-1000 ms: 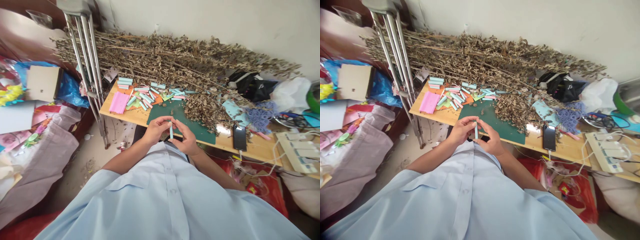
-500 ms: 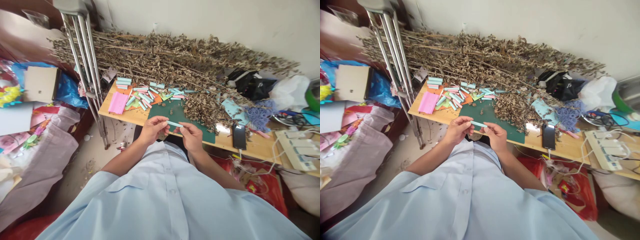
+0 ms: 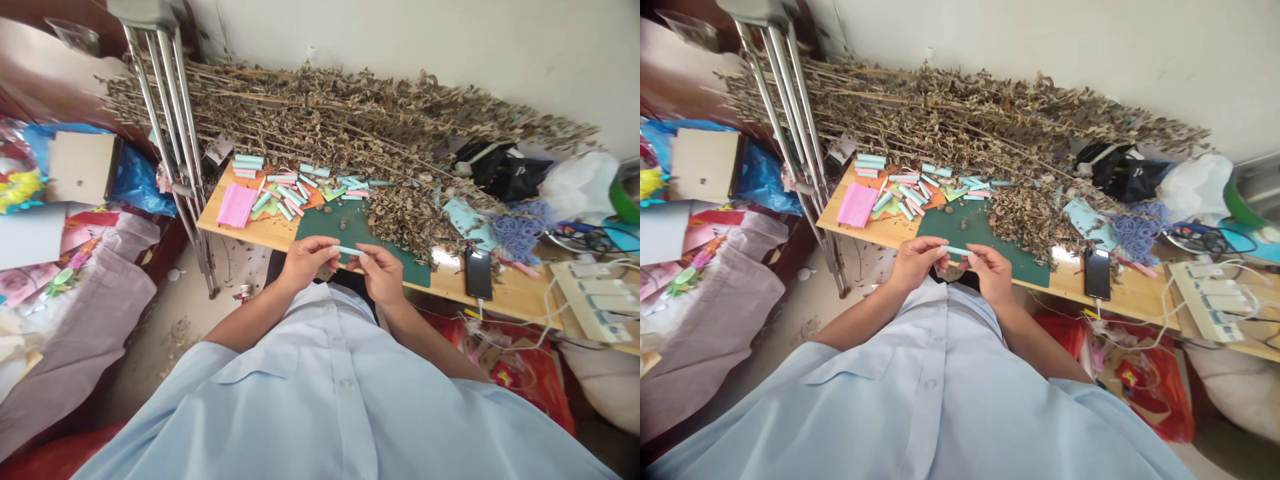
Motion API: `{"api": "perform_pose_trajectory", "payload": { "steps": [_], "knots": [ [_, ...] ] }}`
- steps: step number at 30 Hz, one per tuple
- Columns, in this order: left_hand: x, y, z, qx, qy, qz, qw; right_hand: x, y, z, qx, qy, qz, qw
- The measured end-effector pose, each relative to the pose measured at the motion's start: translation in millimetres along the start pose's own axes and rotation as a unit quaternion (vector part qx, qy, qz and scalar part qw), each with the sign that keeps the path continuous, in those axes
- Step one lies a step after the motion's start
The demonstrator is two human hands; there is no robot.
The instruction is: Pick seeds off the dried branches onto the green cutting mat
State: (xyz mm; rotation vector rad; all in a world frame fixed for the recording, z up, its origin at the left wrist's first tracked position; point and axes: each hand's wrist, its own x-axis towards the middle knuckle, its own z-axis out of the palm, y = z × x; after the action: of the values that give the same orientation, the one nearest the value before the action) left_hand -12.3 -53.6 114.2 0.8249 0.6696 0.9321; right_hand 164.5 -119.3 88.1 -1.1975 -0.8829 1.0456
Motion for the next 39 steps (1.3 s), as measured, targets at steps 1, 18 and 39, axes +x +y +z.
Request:
{"api": "perform_pose_trajectory", "payload": {
  "steps": [1, 18, 39],
  "knots": [
    [-1, 1, 1.5, 0.013, 0.0, 0.005, 1.0, 0, -1, 1, 0.009, 0.003, 0.007, 1.0],
    [-8, 4, 9.5, 0.1, -0.018, 0.023, 0.995, -3, -9, 12, 0.129, -0.016, 0.101, 0.986],
    [-5, 1, 5.5, 0.116, -0.008, 0.02, 0.993, 0, -3, 2, -0.018, -0.028, 0.014, 0.999]
  ]
}}
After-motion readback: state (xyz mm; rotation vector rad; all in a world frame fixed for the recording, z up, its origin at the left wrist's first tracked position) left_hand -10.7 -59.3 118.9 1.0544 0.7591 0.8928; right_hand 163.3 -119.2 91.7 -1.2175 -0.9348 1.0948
